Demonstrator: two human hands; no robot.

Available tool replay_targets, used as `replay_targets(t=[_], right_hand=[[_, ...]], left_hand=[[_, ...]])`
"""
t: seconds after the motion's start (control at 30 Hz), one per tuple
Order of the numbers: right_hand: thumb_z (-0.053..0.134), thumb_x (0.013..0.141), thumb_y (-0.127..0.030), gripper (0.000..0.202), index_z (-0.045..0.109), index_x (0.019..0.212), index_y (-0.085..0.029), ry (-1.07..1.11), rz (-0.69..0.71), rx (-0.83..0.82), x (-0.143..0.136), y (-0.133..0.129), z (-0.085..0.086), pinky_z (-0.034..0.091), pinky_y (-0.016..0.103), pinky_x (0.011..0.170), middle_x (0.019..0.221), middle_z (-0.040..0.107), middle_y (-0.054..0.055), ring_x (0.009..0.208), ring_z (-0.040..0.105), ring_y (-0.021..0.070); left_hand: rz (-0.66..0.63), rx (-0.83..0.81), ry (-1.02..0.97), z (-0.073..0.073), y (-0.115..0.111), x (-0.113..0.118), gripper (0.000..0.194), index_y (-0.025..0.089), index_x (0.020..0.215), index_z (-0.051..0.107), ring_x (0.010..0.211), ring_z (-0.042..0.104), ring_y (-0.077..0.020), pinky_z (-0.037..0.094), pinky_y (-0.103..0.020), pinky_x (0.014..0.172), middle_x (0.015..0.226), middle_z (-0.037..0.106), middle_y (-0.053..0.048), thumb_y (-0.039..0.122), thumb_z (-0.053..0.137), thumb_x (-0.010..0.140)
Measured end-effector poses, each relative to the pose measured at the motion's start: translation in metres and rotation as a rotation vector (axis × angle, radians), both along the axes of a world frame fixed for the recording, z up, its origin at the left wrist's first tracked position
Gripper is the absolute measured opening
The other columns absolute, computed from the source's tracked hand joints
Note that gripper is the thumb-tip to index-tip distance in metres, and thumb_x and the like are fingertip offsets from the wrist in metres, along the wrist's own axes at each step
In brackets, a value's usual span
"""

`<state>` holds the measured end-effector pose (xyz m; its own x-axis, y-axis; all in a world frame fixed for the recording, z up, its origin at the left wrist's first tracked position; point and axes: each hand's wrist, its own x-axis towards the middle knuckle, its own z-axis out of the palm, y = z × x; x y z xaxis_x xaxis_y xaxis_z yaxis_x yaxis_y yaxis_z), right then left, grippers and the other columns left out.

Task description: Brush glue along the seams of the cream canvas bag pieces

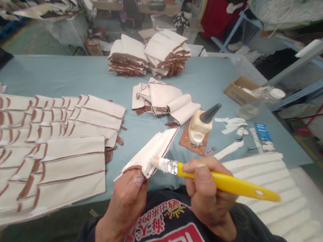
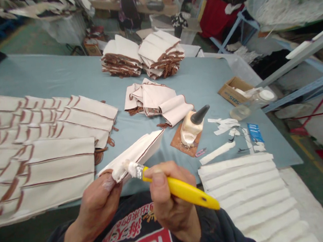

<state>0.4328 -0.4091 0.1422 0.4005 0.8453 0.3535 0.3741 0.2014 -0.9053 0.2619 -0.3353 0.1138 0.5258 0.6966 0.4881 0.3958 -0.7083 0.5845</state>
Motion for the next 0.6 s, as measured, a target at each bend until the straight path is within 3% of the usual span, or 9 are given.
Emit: replay_targets(t=[0.17,0.33,0.5,0.6], right_hand=[[0.053,0.102,-0.035,0.024,0.071,0.088,-0.026,0.029,0.070,0.026,-0.002,0.008,0.004,0.047,0.027,0.042,0.054,0.058,-0.003,0.046,0.058,0.0156],[0.056,0.104,-0.035,0.025,0.072,0.089,-0.025,0.149,0.018,-0.027,0.005,0.012,0.001,0.028,0.022,0.031,0.057,0.057,-0.005,0.035,0.041,0.0092],[0.056,0.104,-0.044,0.034,0.068,0.081,-0.022,0.384,0.146,-0.078,0.009,0.031,0.014,0.019,0.019,0.028,0.047,0.044,-0.009,0.030,0.030,0.0059],[0.059,0.101,-0.050,0.039,0.064,0.075,-0.021,0.452,0.060,-0.053,0.019,0.045,0.019,0.018,0.017,0.027,0.044,0.038,-0.011,0.029,0.030,0.0054]], left_hand=[[-0.024,-0.084,-0.012,0.002,0.001,0.002,0.026,0.021,0.085,0.060,0.072,0.067,-0.0172,0.050,-0.025,0.067,0.073,0.069,-0.004,-0.001,0.049,0.095],[-0.007,-0.332,-0.047,0.005,0.003,0.006,0.025,0.021,0.081,0.063,0.067,0.064,-0.0158,0.050,-0.025,0.066,0.073,0.068,-0.002,0.005,0.051,0.097],[-0.099,-0.567,-0.091,0.012,0.011,0.017,0.026,0.020,0.081,0.073,0.082,0.067,-0.0216,0.052,-0.033,0.082,0.086,0.075,-0.005,0.015,0.054,0.097],[-0.044,-0.688,-0.119,0.021,0.018,0.020,0.022,0.020,0.086,0.075,0.081,0.065,-0.0215,0.052,-0.032,0.079,0.086,0.074,-0.004,0.021,0.055,0.096]])
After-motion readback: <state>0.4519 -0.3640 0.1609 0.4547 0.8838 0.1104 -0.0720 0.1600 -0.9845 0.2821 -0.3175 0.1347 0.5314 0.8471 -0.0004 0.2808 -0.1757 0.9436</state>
